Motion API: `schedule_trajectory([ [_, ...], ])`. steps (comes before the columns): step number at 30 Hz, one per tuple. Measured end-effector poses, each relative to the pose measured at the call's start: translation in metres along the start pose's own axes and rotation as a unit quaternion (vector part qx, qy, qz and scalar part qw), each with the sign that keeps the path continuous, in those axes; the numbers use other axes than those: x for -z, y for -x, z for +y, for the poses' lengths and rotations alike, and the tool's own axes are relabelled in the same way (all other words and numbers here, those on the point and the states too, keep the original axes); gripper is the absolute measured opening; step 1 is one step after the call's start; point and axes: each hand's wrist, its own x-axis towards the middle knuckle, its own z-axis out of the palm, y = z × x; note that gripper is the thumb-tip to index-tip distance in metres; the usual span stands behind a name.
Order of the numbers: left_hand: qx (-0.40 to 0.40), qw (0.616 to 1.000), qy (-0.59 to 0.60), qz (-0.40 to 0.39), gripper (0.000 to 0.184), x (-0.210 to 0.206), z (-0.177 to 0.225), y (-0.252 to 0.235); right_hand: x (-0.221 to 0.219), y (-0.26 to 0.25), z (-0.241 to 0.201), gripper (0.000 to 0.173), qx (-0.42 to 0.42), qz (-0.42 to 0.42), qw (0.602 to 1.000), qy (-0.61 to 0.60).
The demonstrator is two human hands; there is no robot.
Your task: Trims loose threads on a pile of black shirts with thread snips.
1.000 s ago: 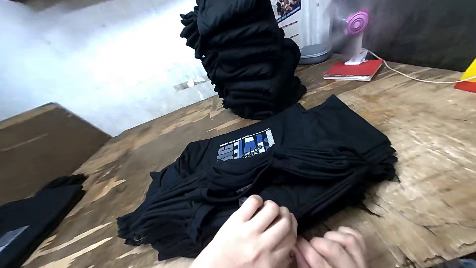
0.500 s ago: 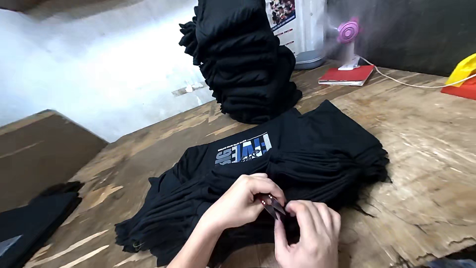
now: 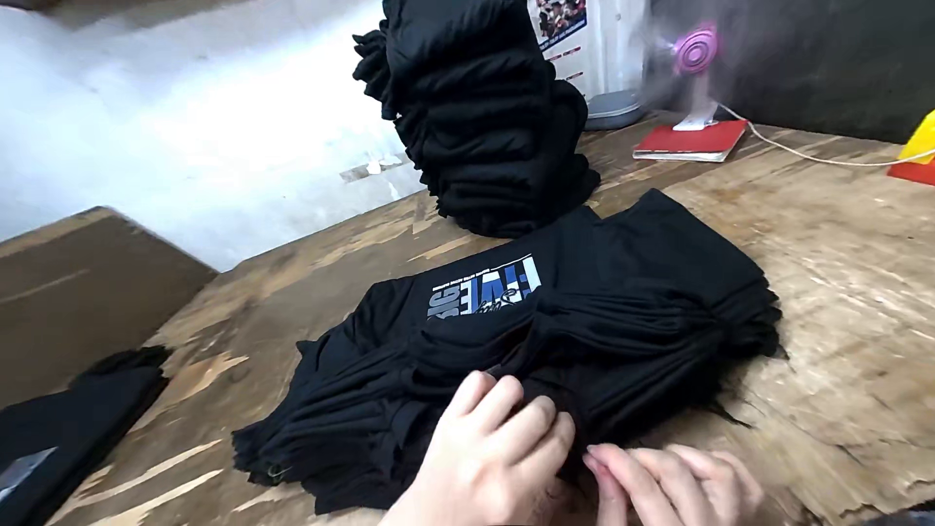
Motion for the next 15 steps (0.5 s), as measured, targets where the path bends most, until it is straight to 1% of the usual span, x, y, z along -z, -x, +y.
schedule_trajectory([
  [1, -0.015, 0.999, -0.033, 0.001, 0.017, 0.003, 0.003, 0.000, -0.001, 0.000, -0.001, 0.012, -0.007, -0.003, 1.000, -0.005],
  [3, -0.015, 0.998, -0.068, -0.005, 0.019, 0.012, 0.008, 0.000, -0.002, 0.000, 0.000, 0.014, -0.020, -0.009, 1.000, -0.021],
  [6, -0.001, 0.998, -0.066, -0.022, 0.019, 0.015, 0.013, -0.001, -0.001, 0.001, 0.003, 0.016, -0.041, -0.018, 0.998, -0.048],
  [9, -0.037, 0.996, -0.073, -0.017, 0.020, 0.006, 0.013, -0.001, -0.001, 0.001, 0.003, 0.016, -0.044, -0.024, 0.997, -0.063],
  [10, -0.036, 0.996, -0.074, -0.017, 0.019, 0.004, 0.013, -0.001, 0.000, 0.001, 0.003, 0.017, -0.043, -0.030, 0.996, -0.070],
  [11, -0.019, 0.998, -0.064, -0.020, 0.018, 0.004, 0.012, -0.002, 0.002, 0.001, 0.004, 0.017, -0.044, -0.034, 0.996, -0.076],
  [13, 0.066, 0.997, -0.004, -0.048, 0.017, 0.007, 0.010, -0.003, 0.008, 0.002, 0.009, 0.018, -0.041, -0.058, 0.994, -0.080],
  [14, 0.120, 0.988, 0.038, -0.090, 0.029, 0.008, 0.007, -0.003, 0.010, 0.004, 0.011, 0.018, -0.038, -0.072, 0.994, -0.074],
  [15, 0.171, 0.970, 0.089, -0.146, 0.047, 0.009, 0.002, -0.004, 0.011, 0.004, 0.011, 0.018, -0.034, -0.088, 0.994, -0.060],
])
